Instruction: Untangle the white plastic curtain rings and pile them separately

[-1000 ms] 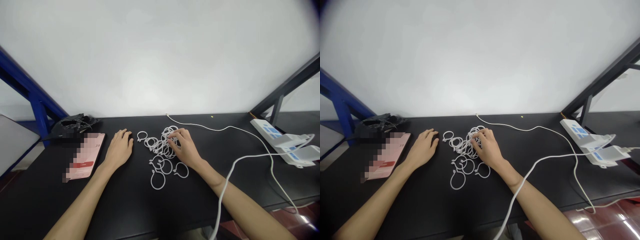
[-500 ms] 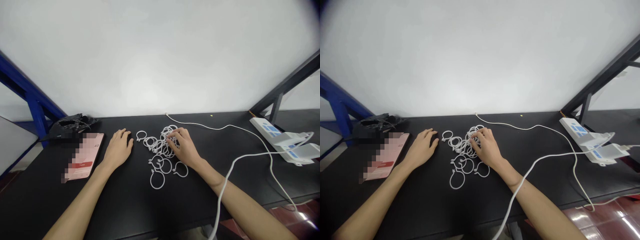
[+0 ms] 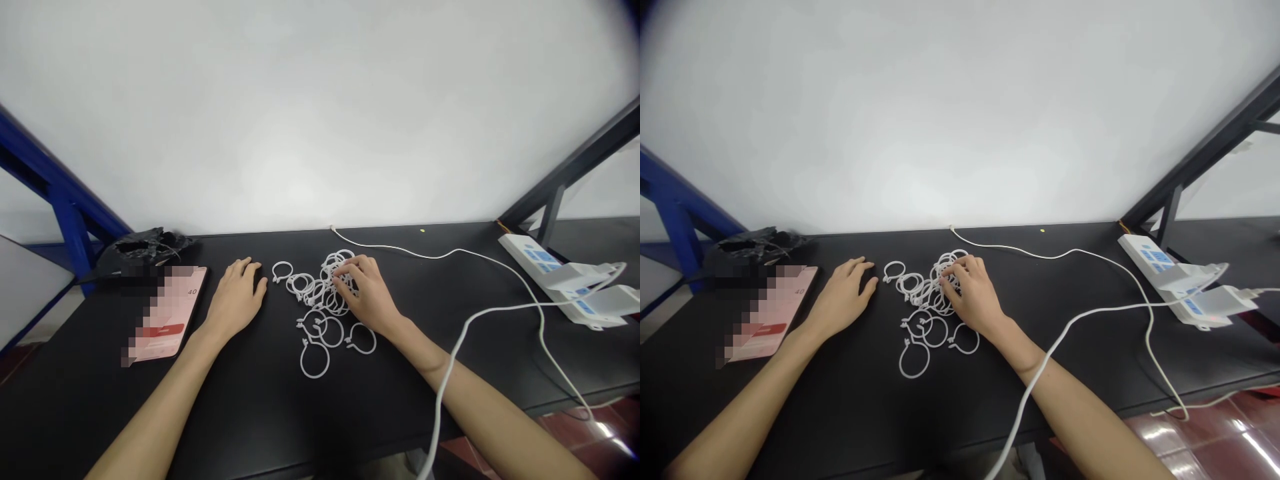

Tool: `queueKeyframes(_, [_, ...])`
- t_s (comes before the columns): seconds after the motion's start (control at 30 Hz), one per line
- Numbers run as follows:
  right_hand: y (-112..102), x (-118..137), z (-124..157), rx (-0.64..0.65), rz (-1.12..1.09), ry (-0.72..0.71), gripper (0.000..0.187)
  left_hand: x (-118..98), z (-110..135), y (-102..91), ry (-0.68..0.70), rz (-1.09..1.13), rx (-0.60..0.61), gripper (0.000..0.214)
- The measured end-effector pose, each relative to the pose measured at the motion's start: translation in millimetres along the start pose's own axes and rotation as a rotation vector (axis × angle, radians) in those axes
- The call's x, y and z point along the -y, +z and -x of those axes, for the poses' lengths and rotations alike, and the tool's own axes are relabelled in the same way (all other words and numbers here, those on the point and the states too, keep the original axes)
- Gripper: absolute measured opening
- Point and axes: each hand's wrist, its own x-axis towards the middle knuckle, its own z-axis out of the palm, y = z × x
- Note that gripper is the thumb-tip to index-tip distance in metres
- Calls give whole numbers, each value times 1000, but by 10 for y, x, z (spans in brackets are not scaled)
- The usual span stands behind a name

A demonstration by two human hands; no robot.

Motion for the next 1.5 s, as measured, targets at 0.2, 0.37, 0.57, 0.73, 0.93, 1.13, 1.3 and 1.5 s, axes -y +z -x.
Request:
queueKeyframes(0.2, [7, -10, 0, -3, -5, -11, 8, -2, 0, -2, 9, -8, -6, 46])
queueKeyframes(0.37, [4, -1, 0, 4, -6, -3, 8, 9, 1, 11, 14, -16, -13, 46])
queueKeyframes(0.57, [-5, -1, 3, 19, 0, 7, 9, 25, -2, 24, 32, -29, -21, 47])
queueKeyframes(0.73, [5, -11, 6, 12, 7, 5, 10, 23, 1, 19, 30, -29, -11, 47])
queueKeyframes(0.93, [6, -16, 6, 0, 4, 3, 9, 10, 7, 9, 46, -25, -21, 46])
queueKeyframes(1.13, [-3, -8, -2, 2, 1, 11, 9, 3, 9, -8, 43, -25, -24, 45])
queueKeyframes(1.3, [0, -7, -8, 1, -1, 1, 9, -41, 23, -34, 64, 5, -15, 45])
queueKeyframes(1.5, [-3, -5, -4, -2, 4, -6, 9, -132, 26, -32, 185, 29, -22, 43])
